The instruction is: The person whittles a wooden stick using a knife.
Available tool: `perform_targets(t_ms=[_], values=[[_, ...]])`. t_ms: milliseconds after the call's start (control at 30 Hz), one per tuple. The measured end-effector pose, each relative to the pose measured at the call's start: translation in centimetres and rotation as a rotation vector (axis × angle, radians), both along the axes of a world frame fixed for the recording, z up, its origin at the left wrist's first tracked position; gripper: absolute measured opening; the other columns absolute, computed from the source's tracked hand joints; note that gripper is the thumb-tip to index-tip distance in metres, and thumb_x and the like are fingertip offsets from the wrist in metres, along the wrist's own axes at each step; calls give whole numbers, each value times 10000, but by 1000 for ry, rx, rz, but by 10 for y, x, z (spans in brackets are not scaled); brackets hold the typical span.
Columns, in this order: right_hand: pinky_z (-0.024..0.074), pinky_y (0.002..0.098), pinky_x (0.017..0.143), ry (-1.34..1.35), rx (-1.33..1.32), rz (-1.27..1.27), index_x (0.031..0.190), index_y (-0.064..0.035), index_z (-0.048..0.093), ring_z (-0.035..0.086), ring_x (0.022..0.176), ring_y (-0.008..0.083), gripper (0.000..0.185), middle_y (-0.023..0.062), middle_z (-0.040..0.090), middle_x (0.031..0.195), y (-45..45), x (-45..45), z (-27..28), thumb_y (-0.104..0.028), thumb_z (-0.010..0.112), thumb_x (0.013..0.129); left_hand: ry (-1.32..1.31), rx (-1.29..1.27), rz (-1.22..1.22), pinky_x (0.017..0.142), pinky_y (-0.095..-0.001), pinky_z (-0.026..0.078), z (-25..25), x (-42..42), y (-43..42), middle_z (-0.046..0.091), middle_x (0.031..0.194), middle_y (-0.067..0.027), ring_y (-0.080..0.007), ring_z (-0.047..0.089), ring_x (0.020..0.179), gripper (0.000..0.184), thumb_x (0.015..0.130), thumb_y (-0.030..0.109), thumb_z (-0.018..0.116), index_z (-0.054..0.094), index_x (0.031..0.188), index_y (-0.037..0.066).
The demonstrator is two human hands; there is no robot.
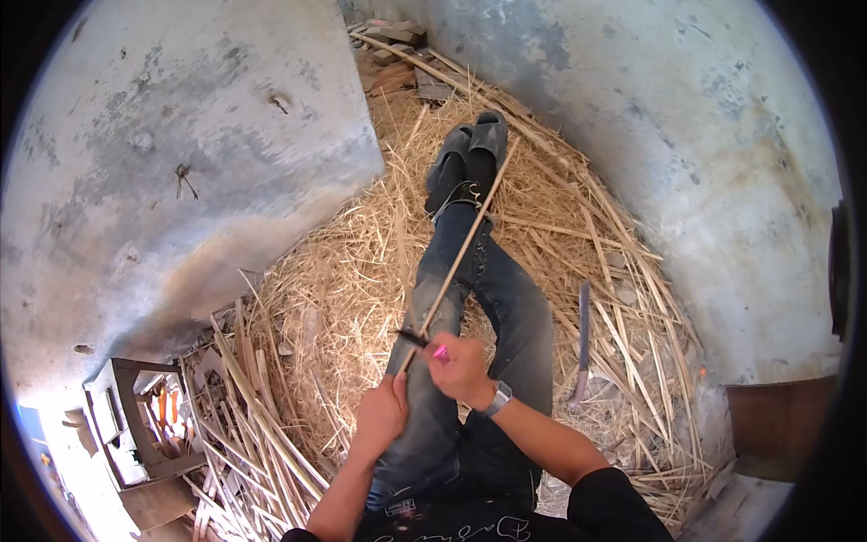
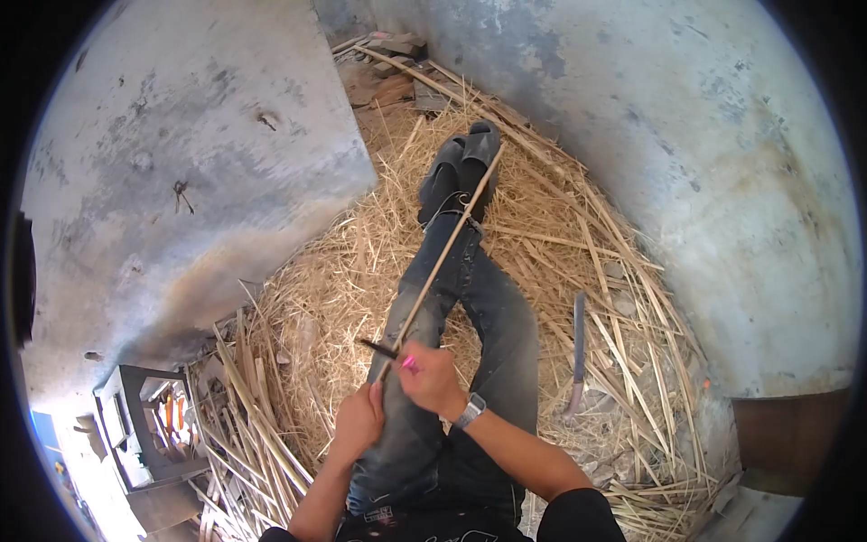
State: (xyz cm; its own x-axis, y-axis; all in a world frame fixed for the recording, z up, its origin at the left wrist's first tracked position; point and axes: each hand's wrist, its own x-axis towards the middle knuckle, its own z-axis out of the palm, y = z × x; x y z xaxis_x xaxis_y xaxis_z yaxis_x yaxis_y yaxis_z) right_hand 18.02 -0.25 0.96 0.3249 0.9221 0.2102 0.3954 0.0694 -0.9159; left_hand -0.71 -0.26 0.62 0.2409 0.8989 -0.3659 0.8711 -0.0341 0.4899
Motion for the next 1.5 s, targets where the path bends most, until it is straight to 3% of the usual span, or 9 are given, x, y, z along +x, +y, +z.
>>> perform_targets(t_ms=[433,600,767,933,1033,1200,1233,1300,1500], values=[[246,255,436,1542,-396,54,849,-153,479,294,467,71,270,-58,332,636,-105,-7,39,-133,577,1100,-348,-253,16,739,-518,508,-4,-5,26,677,767,-232,-446,654,728,656,1135,510,402,681,874,-23],[242,262,444,1550,-392,-20,838,-142,456,290,478,62,282,-59,304,638,-148,24,26,-147,590,1086,-597,-860,355,475,-312,398,-8,-16,30,567,649,-14,-136,498,507,563,1138,495,446,621,808,73],[250,289,452,1656,-386,257,821,-145,460,304,479,78,295,-50,325,635,-197,43,26,-194,632,1055,-732,-779,510,411,-242,269,-11,-25,37,449,624,49,-62,360,450,500,1139,505,439,548,825,131],[311,323,457,1212,-164,-410,835,-157,502,393,499,121,261,-13,448,645,-271,149,12,-219,664,1031,-897,-694,688,400,-257,269,-10,-53,53,426,636,47,-62,352,458,476,1153,496,384,522,888,125],[332,285,431,-453,-300,-1001,1007,-106,580,453,529,70,165,-42,511,689,-277,240,-7,-239,658,1067,-915,-652,475,438,-250,295,5,-50,43,443,666,44,-60,383,502,434,1154,467,417,549,956,104],[461,279,582,252,91,-1121,1029,-89,588,462,603,93,242,-36,476,711,-200,217,26,-313,567,1120,-667,-537,155,542,-277,392,14,-46,19,518,689,4,-98,478,581,363,1142,371,501,629,1009,58],[265,175,383,203,44,-920,1055,-98,625,386,511,-1,275,-85,465,718,-189,209,-3,-332,510,1142,-575,-462,60,566,-310,425,12,-50,15,550,686,-27,-129,514,589,402,1140,384,497,643,985,43],[353,187,534,46,26,-600,1001,-83,603,445,639,18,242,-82,476,716,-146,180,-57,-275,532,1131,-500,-342,-55,599,-349,447,0,-55,9,572,684,-68,-175,544,608,438,1138,398,491,650,963,29],[434,437,551,-168,-263,-265,840,-6,606,552,564,417,410,209,563,632,-14,89,-2,-323,574,1097,-331,-244,-163,692,-469,491,8,-56,8,620,713,-218,-387,615,683,504,1133,419,456,645,952,-12]])
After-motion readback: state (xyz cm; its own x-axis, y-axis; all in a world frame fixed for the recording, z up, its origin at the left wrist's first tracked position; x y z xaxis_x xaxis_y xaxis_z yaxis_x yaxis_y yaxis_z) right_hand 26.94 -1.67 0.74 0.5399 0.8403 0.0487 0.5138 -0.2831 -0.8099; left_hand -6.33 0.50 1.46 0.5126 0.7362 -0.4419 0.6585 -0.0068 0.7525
